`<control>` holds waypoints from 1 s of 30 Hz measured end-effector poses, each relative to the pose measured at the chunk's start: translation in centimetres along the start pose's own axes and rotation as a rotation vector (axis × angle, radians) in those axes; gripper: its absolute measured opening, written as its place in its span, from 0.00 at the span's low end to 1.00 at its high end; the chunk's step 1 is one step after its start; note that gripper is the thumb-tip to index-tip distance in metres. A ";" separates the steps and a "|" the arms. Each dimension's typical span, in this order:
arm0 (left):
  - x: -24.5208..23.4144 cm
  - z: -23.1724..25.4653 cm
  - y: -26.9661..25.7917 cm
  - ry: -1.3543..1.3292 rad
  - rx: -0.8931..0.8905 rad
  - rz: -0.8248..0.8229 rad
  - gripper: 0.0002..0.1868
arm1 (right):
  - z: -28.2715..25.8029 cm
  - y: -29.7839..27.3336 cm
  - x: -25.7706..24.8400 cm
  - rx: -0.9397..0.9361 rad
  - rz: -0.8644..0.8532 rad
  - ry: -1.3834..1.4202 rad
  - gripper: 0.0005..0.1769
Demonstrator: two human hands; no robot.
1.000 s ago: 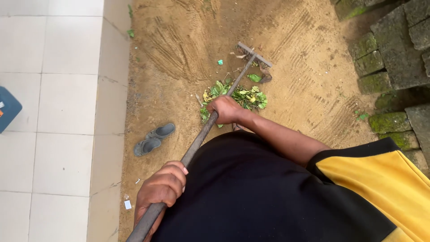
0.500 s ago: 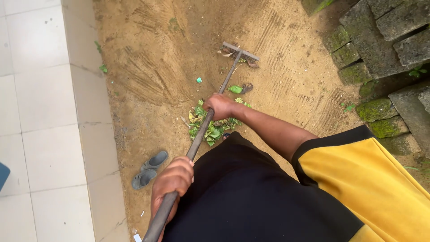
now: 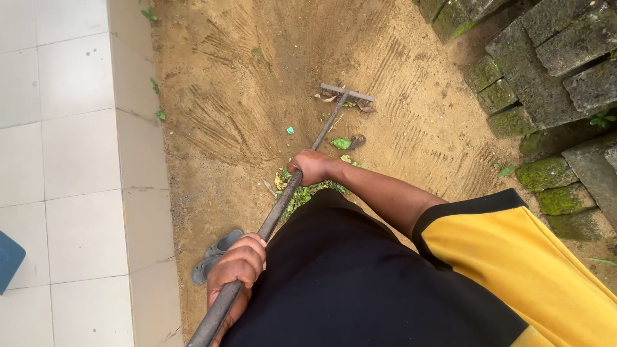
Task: Raking leaves and debris into a pile on a dirt path.
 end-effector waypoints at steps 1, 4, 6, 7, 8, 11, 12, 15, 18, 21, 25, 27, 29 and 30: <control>0.1 0.5 -0.4 0.002 0.004 0.000 0.40 | 0.0 0.0 0.6 -0.002 0.001 -0.003 0.18; 0.4 2.2 -1.5 0.017 -0.072 0.027 0.39 | -0.5 -0.1 2.3 -0.014 0.007 0.025 0.21; 0.7 3.7 -2.5 0.022 -0.160 0.049 0.33 | -1.4 -0.8 3.7 -0.029 0.036 -0.014 0.14; 0.5 4.3 -3.2 0.018 -0.166 0.048 0.33 | -2.0 -0.9 4.5 -0.025 0.035 -0.008 0.14; 0.4 5.0 -4.0 0.034 -0.143 0.021 0.33 | -2.7 -1.0 5.4 -0.052 0.034 -0.024 0.14; 0.0 6.6 -6.8 0.051 -0.125 0.011 0.28 | -4.3 -1.2 8.3 -0.101 0.043 -0.033 0.14; -0.1 7.0 -8.1 0.056 -0.129 0.035 0.24 | -4.9 -1.2 9.5 -0.127 0.047 -0.027 0.15; -0.7 8.9 -11.9 0.082 -0.161 0.056 0.19 | -9.5 -3.9 10.5 -0.205 0.157 -0.025 0.04; -1.9 11.3 -16.0 0.225 -0.239 -0.043 0.15 | -12.5 -4.8 14.1 -0.154 0.068 0.001 0.10; -3.7 11.9 -21.1 0.239 -0.224 -0.209 0.19 | -14.6 -5.5 17.9 -0.144 0.002 -0.038 0.11; -3.6 12.7 -25.6 0.254 -0.264 -0.209 0.21 | -17.1 -8.1 20.5 -0.161 0.071 -0.060 0.09; -3.0 12.8 -27.2 0.279 -0.192 -0.188 0.21 | -17.1 -8.8 22.0 -0.221 0.111 -0.059 0.07; -2.5 13.1 -27.6 0.270 -0.199 -0.206 0.20 | -17.2 -9.6 22.6 -0.213 0.109 -0.064 0.07; -2.1 13.3 -27.8 0.265 -0.211 -0.221 0.20 | -17.2 -10.0 22.9 -0.209 0.103 -0.064 0.06</control>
Point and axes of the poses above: each hand's wrist, its own y-axis towards the middle knuckle, its own x-axis out of the palm, z = x × y, the point moved 3 cm from there along y, towards the middle knuckle, and after that the axes turned 7 degrees about -x, right-handed, at the moved point
